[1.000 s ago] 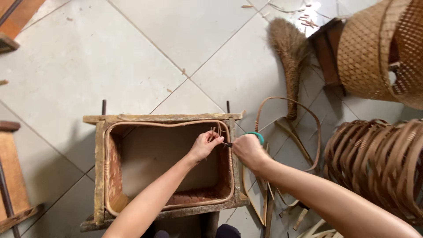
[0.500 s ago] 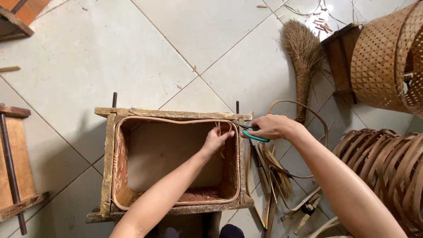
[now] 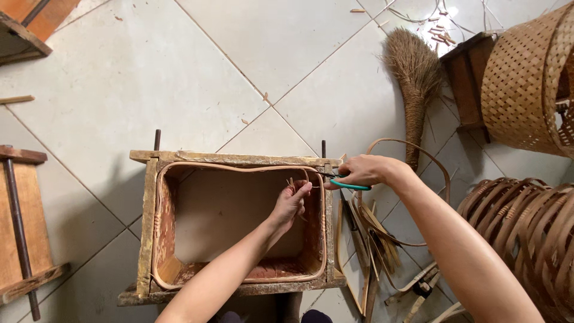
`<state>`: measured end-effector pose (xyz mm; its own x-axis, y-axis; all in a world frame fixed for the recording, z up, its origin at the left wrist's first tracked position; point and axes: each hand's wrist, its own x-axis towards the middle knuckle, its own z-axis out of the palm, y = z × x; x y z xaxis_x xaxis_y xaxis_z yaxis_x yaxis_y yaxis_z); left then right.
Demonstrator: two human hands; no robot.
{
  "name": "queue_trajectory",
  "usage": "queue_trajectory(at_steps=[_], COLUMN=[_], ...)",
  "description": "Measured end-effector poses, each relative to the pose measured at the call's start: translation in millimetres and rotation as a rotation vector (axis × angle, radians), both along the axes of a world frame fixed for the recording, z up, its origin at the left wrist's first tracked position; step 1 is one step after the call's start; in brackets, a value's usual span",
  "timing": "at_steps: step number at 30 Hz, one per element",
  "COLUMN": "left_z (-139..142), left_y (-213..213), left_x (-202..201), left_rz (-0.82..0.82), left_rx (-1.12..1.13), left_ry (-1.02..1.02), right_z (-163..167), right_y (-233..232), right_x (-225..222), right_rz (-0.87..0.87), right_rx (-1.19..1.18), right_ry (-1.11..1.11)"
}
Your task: The person sits on the workshop floor assembling a woven bamboo basket on a wooden frame. They position a curved woven rim around the frame, trim and tuck bamboo strips with scissors, weave thin strips along the edge, and fit a large woven bamboo panel around the basket body.
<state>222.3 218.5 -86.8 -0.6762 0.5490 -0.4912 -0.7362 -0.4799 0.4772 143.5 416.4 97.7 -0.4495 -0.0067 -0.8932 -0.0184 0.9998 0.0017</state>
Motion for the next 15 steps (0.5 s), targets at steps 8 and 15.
queue_trajectory(at_steps=[8, 15], left_z=[-0.4, 8.0], left_y=[6.2, 7.1], left_x=[12.7, 13.7], left_rz=[0.100, 0.092], left_rx=[-0.123, -0.149], left_ry=[0.066, -0.003], right_z=[-25.3, -17.1], right_y=[-18.0, -37.1], right_x=[-16.1, -40.0], right_rz=[0.059, 0.150], right_rx=[0.048, 0.012], right_ry=[0.068, 0.026])
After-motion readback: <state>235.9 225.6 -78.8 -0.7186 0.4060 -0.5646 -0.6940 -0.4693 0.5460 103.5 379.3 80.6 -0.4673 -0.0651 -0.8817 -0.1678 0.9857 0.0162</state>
